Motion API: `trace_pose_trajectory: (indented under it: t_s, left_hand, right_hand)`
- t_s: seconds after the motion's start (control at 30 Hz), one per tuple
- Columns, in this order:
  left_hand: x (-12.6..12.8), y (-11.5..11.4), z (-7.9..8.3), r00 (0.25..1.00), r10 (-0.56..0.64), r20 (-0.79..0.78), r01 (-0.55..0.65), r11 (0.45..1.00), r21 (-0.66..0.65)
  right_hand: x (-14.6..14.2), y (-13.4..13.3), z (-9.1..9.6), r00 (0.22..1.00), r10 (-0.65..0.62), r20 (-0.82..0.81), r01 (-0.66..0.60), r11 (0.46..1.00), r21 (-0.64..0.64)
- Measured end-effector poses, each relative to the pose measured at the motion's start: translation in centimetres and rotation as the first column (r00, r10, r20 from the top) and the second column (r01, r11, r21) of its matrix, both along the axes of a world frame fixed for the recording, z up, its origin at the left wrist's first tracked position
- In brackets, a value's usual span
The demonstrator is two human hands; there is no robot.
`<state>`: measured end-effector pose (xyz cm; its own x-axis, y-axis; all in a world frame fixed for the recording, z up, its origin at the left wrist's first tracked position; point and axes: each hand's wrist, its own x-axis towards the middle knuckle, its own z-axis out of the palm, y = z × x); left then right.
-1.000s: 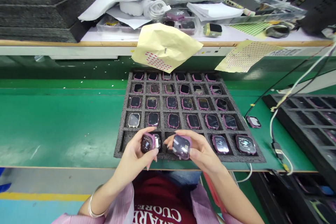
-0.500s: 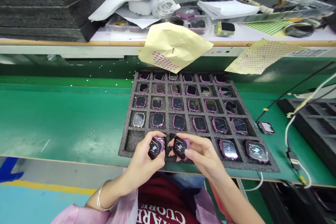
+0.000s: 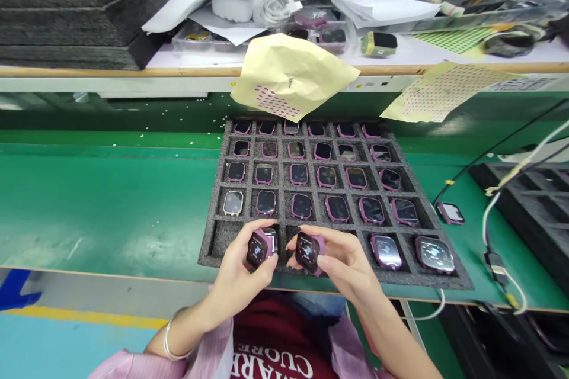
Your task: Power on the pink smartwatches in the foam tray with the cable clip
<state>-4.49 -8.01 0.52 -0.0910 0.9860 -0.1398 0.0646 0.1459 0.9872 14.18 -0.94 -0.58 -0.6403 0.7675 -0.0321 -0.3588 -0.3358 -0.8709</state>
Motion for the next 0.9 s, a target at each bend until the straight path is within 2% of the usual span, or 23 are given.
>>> trace_pose_trajectory:
  t_s: [0.27,0.37,0.7,0.9]
  left_hand:
    - [-0.02,0.31,-0.11,1.000,0.020,-0.004,-0.020,1.000,0.019]
    - [-0.03,0.29,-0.27,1.000,-0.016,-0.016,0.017,0.998,0.056]
    - [0.07,0.28,-0.56,1.000,-0.012,0.012,0.011,0.999,0.048]
    - [-0.09,-0.33,-0.04,1.000,0.022,0.009,-0.023,0.991,0.134]
  right_hand:
    - [0.02,-0.15,0.02,1.000,-0.007,-0.028,0.007,1.000,0.027]
    - [0.09,-0.13,-0.06,1.000,0.004,0.004,-0.004,1.000,0.027]
    - [0.09,-0.20,0.12,1.000,0.005,0.018,-0.006,0.999,0.040]
    - [0.32,-0.42,0.79,1.000,0.001,-0.023,0.000,0.998,0.056]
